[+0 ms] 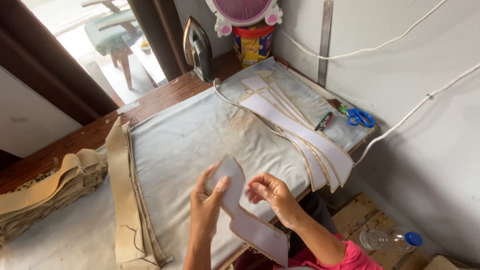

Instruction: Folding and stacking pre-cut fabric components on a workbench in a sewing factory.

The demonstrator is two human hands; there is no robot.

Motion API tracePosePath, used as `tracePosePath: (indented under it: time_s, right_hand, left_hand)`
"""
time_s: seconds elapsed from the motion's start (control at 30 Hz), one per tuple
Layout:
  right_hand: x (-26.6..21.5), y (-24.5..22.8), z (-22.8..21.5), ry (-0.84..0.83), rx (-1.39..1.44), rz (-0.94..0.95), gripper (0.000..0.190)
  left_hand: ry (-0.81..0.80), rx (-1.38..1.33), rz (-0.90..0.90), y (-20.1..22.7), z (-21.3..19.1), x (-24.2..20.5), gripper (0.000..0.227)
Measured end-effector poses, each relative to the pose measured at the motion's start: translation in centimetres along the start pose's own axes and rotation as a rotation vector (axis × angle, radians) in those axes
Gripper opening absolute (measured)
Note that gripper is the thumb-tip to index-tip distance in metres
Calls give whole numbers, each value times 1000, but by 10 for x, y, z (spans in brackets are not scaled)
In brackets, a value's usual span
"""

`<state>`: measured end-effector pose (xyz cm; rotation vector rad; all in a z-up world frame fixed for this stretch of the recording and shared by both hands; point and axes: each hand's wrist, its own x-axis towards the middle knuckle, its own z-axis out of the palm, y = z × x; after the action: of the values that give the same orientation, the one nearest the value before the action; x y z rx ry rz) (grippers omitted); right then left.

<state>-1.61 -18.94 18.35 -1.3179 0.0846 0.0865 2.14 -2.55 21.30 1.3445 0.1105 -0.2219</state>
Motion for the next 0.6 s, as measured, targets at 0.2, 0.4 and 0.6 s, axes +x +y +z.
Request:
tracePosePath:
  time_s: [0.2, 0.4, 0.6]
  right_hand:
    - [1, 14, -3, -171, 117, -9, 22]
    - [-1, 11, -7, 14, 257, 39, 20]
    - [-10, 15, -6, 17, 323, 82, 21]
  left_hand:
    - [-10, -136, -30, -26, 5, -4, 27]
    - [-180, -208, -8, -31, -1, -22, 30]
    - [-113, -296, -9, -50, -4, -28, 19]
